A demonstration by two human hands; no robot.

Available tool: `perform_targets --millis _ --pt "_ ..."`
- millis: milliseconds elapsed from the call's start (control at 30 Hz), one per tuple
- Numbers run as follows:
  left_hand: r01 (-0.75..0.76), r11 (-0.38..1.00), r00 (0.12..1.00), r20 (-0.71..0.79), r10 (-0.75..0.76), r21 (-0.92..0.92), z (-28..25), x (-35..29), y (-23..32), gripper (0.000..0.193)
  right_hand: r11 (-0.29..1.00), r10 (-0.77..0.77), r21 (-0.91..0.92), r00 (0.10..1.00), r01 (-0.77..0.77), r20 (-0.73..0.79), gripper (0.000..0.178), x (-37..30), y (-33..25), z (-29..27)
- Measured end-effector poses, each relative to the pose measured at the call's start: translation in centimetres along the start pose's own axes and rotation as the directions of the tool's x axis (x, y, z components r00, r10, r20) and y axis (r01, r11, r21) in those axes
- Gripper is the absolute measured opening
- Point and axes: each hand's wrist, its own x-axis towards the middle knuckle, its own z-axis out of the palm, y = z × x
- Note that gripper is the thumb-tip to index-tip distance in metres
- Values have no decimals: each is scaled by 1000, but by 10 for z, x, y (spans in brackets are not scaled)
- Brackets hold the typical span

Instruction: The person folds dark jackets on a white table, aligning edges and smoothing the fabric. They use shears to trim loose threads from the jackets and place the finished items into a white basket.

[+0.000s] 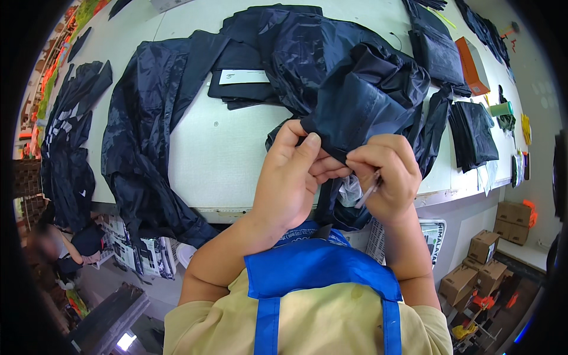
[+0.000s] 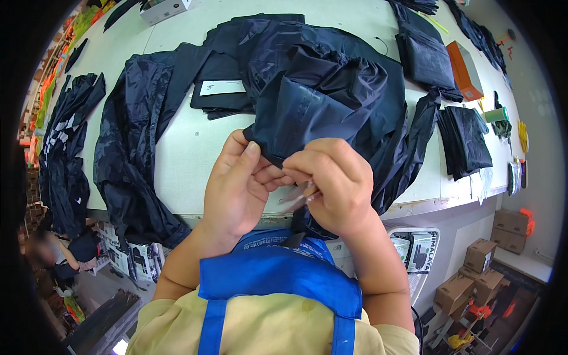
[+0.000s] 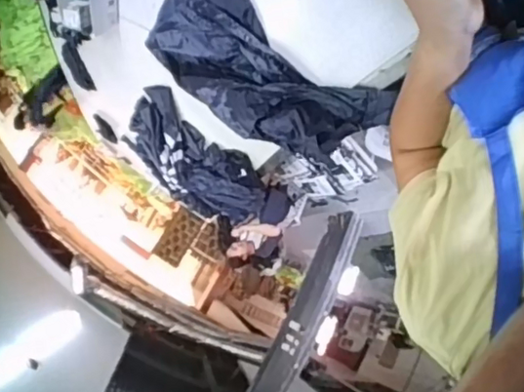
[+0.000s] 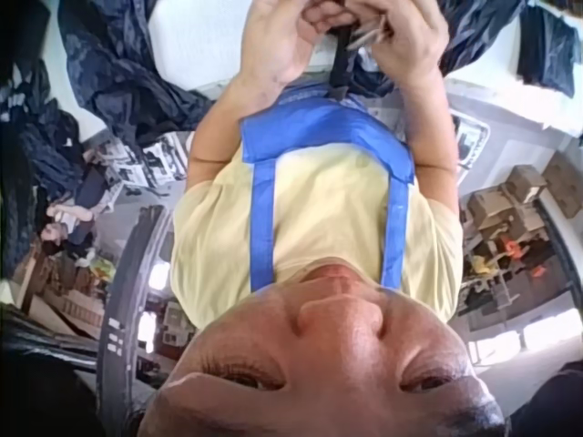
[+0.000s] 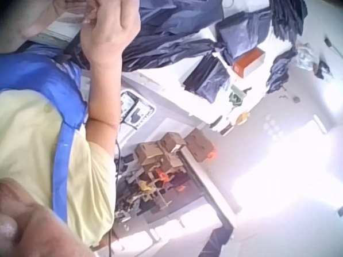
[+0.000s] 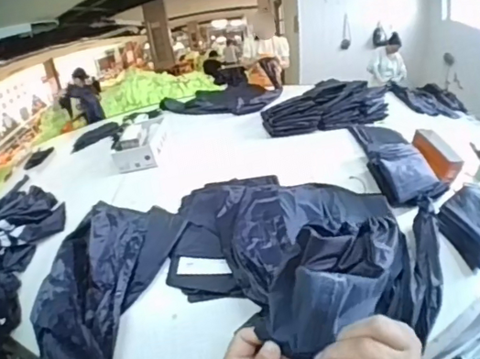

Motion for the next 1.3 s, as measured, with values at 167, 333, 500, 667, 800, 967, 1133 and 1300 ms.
perform_targets --millis 167,333,500,667,800,967,1133,1300 --pt "6 1000 1000 -7 -6 -30 -6 2 3 16 985 66 155 996 -73 52 20 -5 2 -5" --pt "-13 1000 1000 -19 13 17 -3 2 6 14 868 362 342 930 -360 61 42 -17 3 -27" --pt "-4 1000 1000 3 4 1 -5 2 5 17 984 124 -135 988 -112 86 35 -7 8 -30" --pt "-6 997 1000 -14 7 74 0 1 1 15 982 73 -179 992 -54 104 32 0 6 -25" --pt "-14 994 1000 -4 15 108 -1 0 0 13 982 63 -184 986 -34 152 30 2 7 -26" --pt "68 994 995 -62 -73 -82 -11 3 1 33 716 592 604 762 -348 -263 10 -25 23 -27" --pt "155 969 969 221 -112 -190 -22 5 -11 55 -259 838 783 271 -566 473 27 -78 52 -8" --pt "-142 676 967 246 -60 723 -27 10 -7 56 -6 510 621 532 -784 676 60 -44 17 -13"
